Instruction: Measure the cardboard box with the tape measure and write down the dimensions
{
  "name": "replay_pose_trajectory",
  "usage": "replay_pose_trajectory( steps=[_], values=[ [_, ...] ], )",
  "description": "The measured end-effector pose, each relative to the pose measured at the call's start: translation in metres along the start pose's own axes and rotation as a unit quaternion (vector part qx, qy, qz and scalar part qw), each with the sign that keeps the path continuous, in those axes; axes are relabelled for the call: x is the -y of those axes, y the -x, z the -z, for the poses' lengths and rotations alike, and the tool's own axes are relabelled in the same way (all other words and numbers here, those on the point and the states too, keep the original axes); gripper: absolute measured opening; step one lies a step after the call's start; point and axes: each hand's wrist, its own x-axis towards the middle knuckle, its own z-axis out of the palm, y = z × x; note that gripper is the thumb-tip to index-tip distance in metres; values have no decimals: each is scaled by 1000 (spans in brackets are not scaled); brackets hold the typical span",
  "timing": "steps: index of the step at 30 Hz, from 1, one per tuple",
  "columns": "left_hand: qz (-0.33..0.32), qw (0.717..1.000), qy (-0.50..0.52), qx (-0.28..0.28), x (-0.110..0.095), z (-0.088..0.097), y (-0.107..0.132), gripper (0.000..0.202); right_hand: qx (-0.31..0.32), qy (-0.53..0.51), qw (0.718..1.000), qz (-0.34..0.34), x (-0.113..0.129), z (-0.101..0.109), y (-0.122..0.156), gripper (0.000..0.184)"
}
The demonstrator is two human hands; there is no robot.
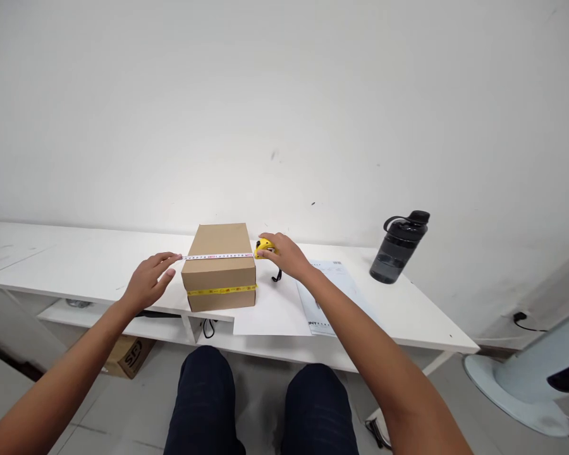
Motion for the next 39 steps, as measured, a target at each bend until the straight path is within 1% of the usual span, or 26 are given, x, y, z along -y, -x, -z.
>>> replay_pose_trajectory(
  steps=[2,6,9,15,17,21,23,26,29,31,32,33,35,37,39],
  values=[
    [-3,1000,4,11,-13,-2,-3,50,3,9,1000,2,4,-3,-3,42],
    [9,1000,10,3,-37,-8,-8,53,13,12,1000,-7,2,-4,-6,43],
    [20,1000,-22,2,-46,-9,-11,54,16,23,1000,-3,2,-3,-6,44],
    [10,998,-63,10,-47,-2,-13,53,19,41,999,14,3,-2,-3,52],
    [7,998,-68,15,-47,1,-14,52,21,28,999,13,2,-4,-2,54],
    [8,997,-77,13,-47,5,-15,43,21,-10,1000,2,3,-9,-2,50],
    [3,996,-88,-3,-47,10,-14,35,10,-33,999,7,7,-9,-2,48],
    [-28,991,-113,-68,-53,22,-11,18,-16,-73,997,16,18,-6,1,51],
    [-82,976,-128,-157,-73,38,-7,14,-34,-116,992,29,36,0,15,57],
    [-126,964,-121,-200,-96,46,-5,17,-36,-144,988,35,50,2,32,59],
    [-145,960,-111,-212,-109,48,-4,21,-36,-158,986,37,57,2,42,59],
    [-159,958,-94,-220,-122,48,-3,26,-36,-171,984,37,63,1,53,59],
    [-162,962,-33,-217,-146,43,0,34,-37,-196,979,40,73,-3,78,56],
    [-139,969,51,-196,-165,32,5,42,-48,-222,973,45,78,-11,104,50],
    [-125,971,120,-164,-179,19,11,53,-79,-249,965,36,77,-20,130,42]
  ],
)
